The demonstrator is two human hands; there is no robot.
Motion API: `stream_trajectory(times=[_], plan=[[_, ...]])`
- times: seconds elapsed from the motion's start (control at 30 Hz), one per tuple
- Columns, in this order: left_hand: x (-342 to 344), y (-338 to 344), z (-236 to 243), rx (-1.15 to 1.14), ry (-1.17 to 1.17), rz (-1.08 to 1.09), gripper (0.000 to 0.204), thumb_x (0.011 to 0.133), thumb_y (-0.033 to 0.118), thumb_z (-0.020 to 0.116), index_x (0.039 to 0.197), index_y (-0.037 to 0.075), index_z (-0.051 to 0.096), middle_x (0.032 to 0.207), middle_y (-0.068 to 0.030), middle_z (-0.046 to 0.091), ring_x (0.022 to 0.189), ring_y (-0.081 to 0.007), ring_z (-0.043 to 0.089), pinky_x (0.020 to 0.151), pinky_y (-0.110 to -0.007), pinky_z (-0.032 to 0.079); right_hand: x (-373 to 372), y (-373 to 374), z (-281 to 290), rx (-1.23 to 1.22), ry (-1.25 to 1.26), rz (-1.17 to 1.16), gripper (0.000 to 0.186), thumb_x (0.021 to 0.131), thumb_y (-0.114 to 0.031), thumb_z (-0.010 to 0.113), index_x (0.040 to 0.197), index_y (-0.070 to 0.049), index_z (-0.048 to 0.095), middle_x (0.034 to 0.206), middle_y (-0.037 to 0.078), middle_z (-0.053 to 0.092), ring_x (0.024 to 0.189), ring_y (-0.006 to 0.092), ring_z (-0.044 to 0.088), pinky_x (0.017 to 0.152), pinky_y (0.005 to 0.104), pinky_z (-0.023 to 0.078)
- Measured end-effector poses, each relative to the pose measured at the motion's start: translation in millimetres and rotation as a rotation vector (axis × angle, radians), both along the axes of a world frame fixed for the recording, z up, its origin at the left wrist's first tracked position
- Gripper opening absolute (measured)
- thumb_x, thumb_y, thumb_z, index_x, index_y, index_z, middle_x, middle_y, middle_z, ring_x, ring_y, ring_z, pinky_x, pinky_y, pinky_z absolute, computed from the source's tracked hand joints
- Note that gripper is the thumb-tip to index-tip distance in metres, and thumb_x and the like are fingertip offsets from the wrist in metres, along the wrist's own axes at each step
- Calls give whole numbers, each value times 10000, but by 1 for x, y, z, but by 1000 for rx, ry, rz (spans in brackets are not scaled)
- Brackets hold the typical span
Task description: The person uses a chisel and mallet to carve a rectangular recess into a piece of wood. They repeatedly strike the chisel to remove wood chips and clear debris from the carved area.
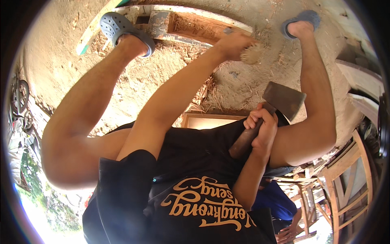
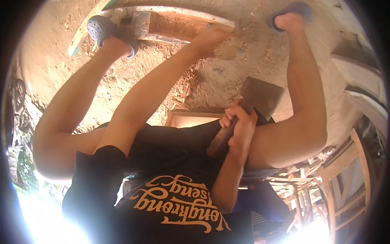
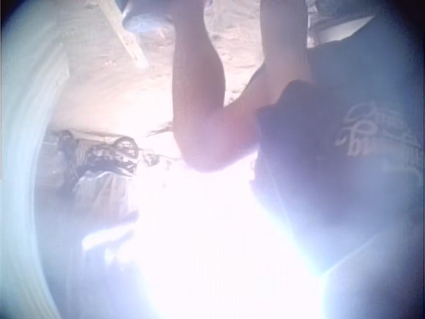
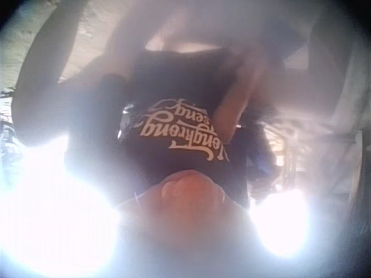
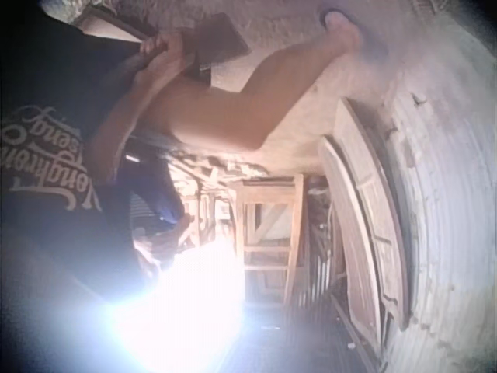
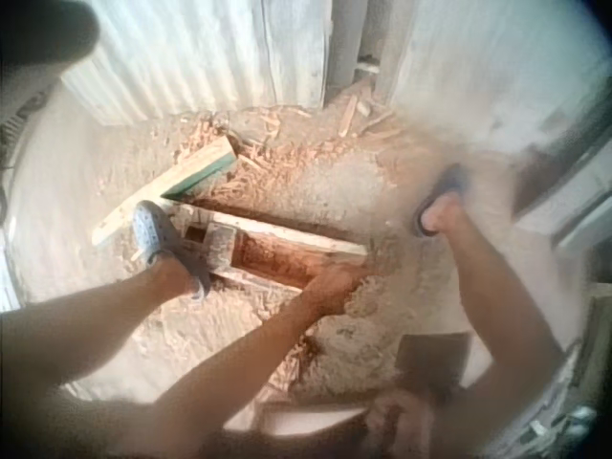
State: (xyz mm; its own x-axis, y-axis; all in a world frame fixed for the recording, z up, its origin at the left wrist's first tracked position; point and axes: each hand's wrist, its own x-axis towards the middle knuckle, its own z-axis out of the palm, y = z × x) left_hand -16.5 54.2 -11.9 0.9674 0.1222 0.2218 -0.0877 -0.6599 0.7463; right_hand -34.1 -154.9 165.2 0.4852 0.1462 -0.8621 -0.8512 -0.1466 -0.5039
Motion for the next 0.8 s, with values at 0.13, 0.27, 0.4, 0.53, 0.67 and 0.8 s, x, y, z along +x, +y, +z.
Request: stream_trajectory(times=[0.13,0.27,0.4,0.53,0.67,0.8], plan=[[-53,78,-21,179,502,124,419,767,331,803,1019,18,685,871,-117,723,749,-223,705,730,-348,595,-8,1,-7,58,33,6,84,765,-34,553,834,-49,508,603,27,411,476,131,396,478,297,349],[-65,92,9,99,508,238,406,714,318,836,1023,85,713,938,-84,712,966,-184,630,897,-395,488,-9,7,-18,157,83,-26,89,754,-34,561,816,-56,501,594,18,406,458,126,399,460,300,342],[-43,50,22,-221,201,137,378,730,293,821,994,48,707,887,-96,720,787,-196,703,738,-364,595,-14,17,-24,220,144,-34,94,749,-32,560,813,-58,496,594,13,398,453,121,396,455,303,343],[-33,0,-12,-40,70,29,494,709,162,799,1168,48,655,1105,-167,682,1106,-310,630,955,-414,521,-22,27,-29,207,154,-32,98,781,-22,584,784,-58,493,594,27,434,440,131,412,443,306,338],[-11,-13,3,-117,36,-60,604,657,61,730,1246,58,597,1121,-206,659,1090,-354,612,926,-417,501,-18,25,-32,178,166,-60,91,788,-30,575,778,-61,491,593,24,423,446,132,414,443,308,340],[-17,9,-6,-106,106,-45,647,578,22,740,1211,47,611,1119,-196,662,1060,-358,623,930,-416,496,-18,33,-35,145,194,-54,88,757,-39,567,792,-71,492,594,9,395,460,126,396,464,295,338]])
